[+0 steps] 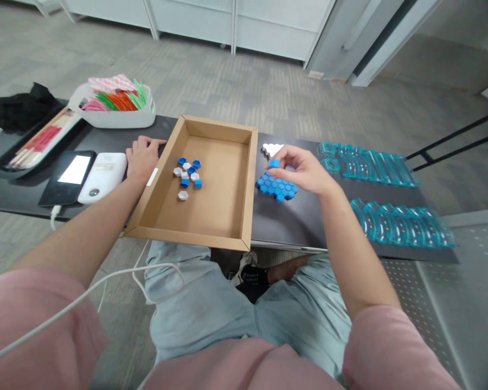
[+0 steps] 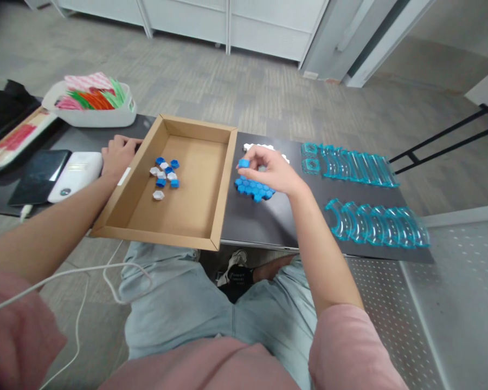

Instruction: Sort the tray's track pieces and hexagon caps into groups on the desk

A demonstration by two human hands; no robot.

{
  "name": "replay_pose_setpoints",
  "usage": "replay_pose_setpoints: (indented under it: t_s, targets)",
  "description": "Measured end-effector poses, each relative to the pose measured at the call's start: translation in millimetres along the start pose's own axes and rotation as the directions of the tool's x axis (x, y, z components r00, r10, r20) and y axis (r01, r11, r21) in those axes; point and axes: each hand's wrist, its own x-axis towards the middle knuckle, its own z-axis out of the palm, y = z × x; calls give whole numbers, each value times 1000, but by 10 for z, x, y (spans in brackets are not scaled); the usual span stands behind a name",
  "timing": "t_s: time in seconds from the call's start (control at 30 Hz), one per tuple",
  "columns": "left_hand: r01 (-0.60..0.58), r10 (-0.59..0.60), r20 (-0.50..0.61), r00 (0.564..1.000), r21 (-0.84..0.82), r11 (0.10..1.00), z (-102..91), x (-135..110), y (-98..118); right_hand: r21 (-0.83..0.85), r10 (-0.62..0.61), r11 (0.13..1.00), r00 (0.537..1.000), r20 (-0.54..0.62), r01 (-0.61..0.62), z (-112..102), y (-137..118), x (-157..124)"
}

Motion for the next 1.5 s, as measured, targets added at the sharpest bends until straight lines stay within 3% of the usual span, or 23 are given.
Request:
replay_pose_setpoints:
  t_s: [0.1, 0.2, 0.37, 0.63, 0.87, 1.07, 1.5]
  targets:
    - [12, -12, 9, 1000, 8, 1000, -34, -11, 43, 60, 30, 998, 986, -161, -21, -324, 344, -213]
    - [31, -32, 35, 999, 30, 999, -67, -17, 85, 45, 45, 998, 957, -287, -33, -504, 661, -345]
    - [65, -68, 31, 997, 90, 994, -72, -4, 116, -114, 63, 988, 949, -308, -102, -591, 946, -460]
    - [107, -109, 11, 994, 118, 987, -12, 96, 36, -280, 81, 950, 974, -212, -140, -590, 964, -518]
    - [102, -98, -63, 993, 55, 993, 58, 164, -39, -402, 7, 913, 987, -160, -72, -586, 920, -475]
    - [144, -143, -17, 990, 61, 988, 83, 224, -106, -381, 100, 914, 987, -128, -142, -552, 892, -482]
    - [89, -88, -13, 996, 119, 989, 59, 198, -82, -306, 176, 929, 976, -126, -207, -486, 973, -449]
